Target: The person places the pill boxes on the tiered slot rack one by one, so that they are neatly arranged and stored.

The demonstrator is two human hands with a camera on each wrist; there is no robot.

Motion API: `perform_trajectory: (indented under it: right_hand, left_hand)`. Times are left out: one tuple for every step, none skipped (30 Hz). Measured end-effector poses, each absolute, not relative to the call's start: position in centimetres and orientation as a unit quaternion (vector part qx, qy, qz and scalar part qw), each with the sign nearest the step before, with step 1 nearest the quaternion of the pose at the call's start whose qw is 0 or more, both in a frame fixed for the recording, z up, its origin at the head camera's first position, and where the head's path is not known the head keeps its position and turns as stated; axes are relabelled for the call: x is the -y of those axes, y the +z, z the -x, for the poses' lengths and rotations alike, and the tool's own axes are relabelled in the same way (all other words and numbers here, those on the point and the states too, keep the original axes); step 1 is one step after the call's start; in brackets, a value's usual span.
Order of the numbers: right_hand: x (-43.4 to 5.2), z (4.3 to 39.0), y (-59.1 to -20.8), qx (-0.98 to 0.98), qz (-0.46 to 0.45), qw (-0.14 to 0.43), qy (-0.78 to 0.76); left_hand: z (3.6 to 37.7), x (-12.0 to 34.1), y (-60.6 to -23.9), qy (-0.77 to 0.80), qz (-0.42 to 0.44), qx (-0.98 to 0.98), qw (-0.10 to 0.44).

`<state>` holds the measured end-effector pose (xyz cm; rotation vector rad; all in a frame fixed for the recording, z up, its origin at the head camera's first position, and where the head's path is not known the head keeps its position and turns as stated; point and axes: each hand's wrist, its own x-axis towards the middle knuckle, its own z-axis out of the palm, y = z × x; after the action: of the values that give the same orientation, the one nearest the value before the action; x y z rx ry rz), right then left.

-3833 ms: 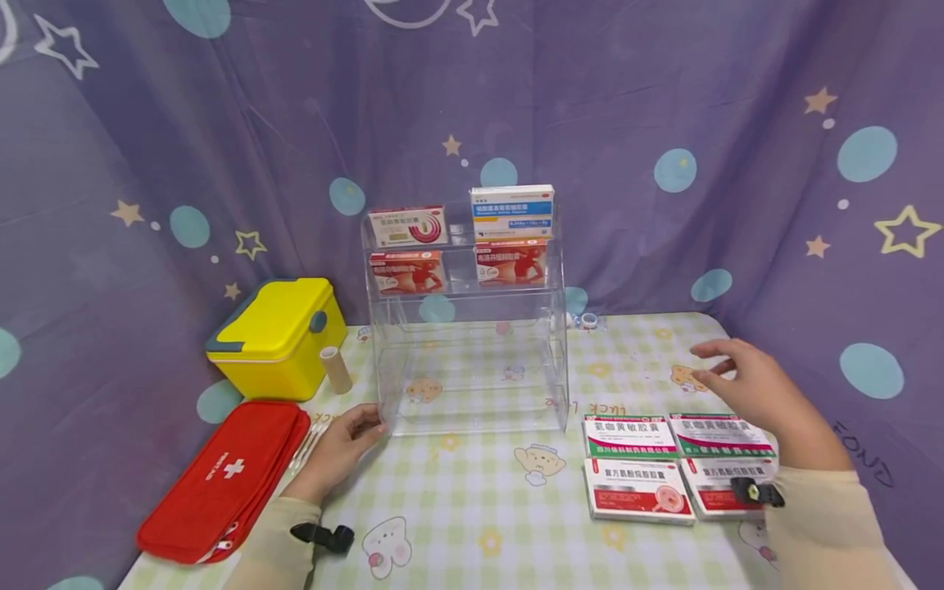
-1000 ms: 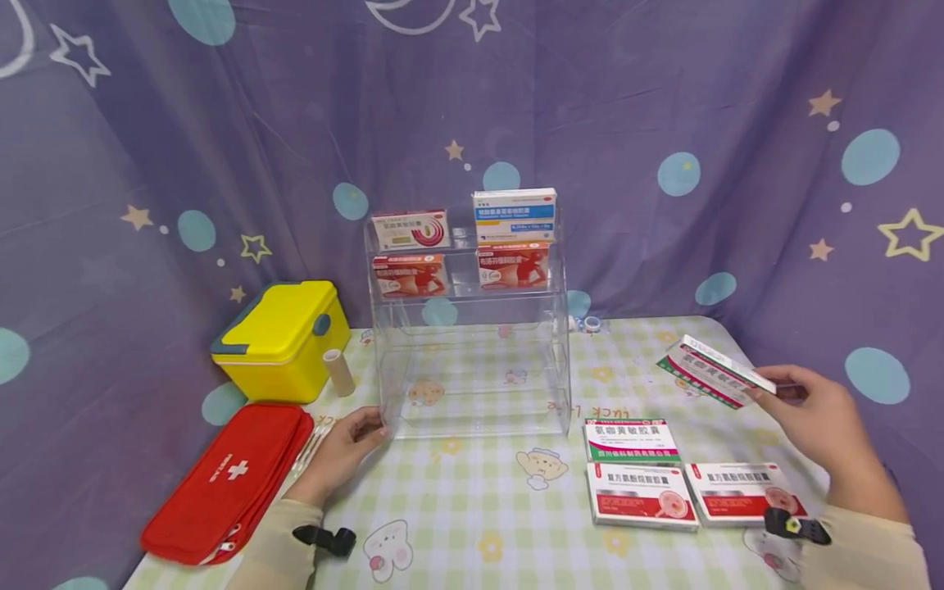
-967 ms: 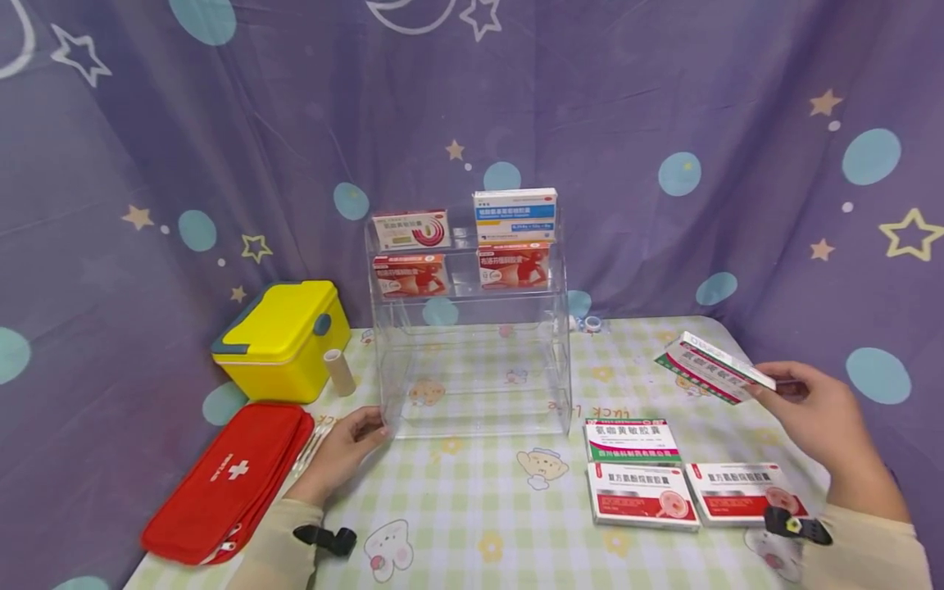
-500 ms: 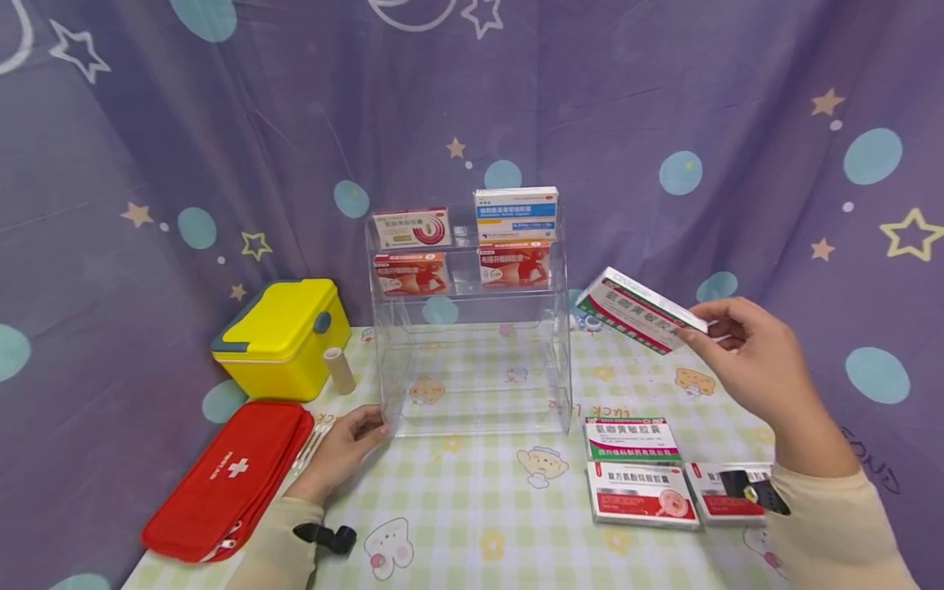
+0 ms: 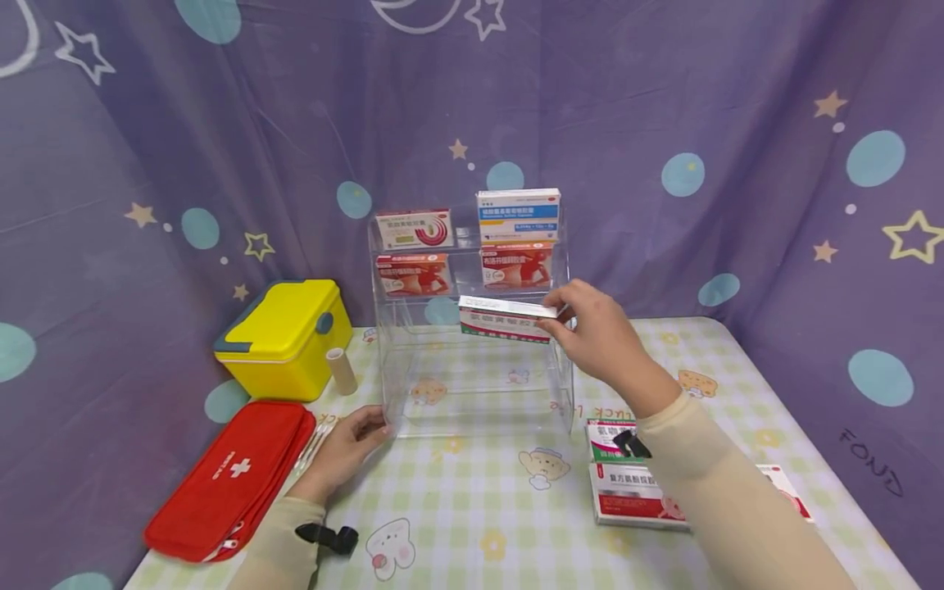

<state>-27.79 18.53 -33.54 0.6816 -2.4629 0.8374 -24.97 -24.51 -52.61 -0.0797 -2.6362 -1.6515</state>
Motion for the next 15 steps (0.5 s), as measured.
perform_trajectory:
  right_hand:
    - [-17.7,28.2,-33.7,0.894,-0.244,0.219,0.305]
    - [-16.8,28.7,-33.8,0.895,-0.242,0.216,0.305]
    - [-16.0,29.1,-33.9,0.896,-0.241,0.215,0.306]
    - [-15.3,29.6,-34.0,0.895,-0.241,0.217,0.306]
    - [-14.5,30.0,-34.1,0.895,-0.243,0.218,0.304]
    - [-13.9,30.5,-34.1,0.894,-0.246,0.22,0.303]
    - [-13.3,30.9,-34.2,0.893,-0.249,0.222,0.301]
    - [-12.7,31.3,-34.3,0.892,-0.252,0.223,0.302]
    - [-12.1,31.7,-34.4,0.892,-0.253,0.223,0.3]
    - [-11.6,32.2,-34.5,0.892,-0.252,0.222,0.301]
    - [-11.1,32.5,-34.6,0.892,-0.252,0.22,0.303]
    - [-10.7,32.9,-34.7,0.893,-0.251,0.215,0.307]
    - [-10.3,33.2,-34.8,0.893,-0.249,0.209,0.311]
    - [-9.9,33.4,-34.9,0.894,-0.246,0.202,0.316]
    - [-9.5,33.6,-35.0,0.895,-0.242,0.194,0.322]
  left_hand:
    - [24.9,24.5,-52.6,-0.532,0.025,0.846,0.014]
    - [24.9,24.6,-52.6,-0.533,0.026,0.846,0.014]
    - [25.0,24.6,-52.7,-0.534,0.027,0.845,0.013]
    - [24.9,24.6,-52.7,-0.533,0.029,0.846,0.014]
    - [24.9,24.6,-52.7,-0.533,0.03,0.845,0.015]
    - [24.9,24.6,-52.8,-0.534,0.031,0.845,0.015]
    - [25.0,24.6,-52.8,-0.534,0.032,0.845,0.015]
    - [25.0,24.6,-52.8,-0.534,0.032,0.845,0.016]
    - [25.0,24.6,-52.8,-0.534,0.031,0.845,0.016]
    - [24.9,24.5,-52.7,-0.533,0.03,0.846,0.017]
    - [24.9,24.5,-52.7,-0.533,0.027,0.845,0.017]
    - [24.9,24.5,-52.6,-0.532,0.027,0.846,0.019]
    - [24.8,24.3,-52.5,-0.53,0.024,0.847,0.022]
    - [24.8,24.1,-52.4,-0.528,0.02,0.849,0.025]
    - [24.8,24.0,-52.4,-0.527,0.018,0.849,0.028]
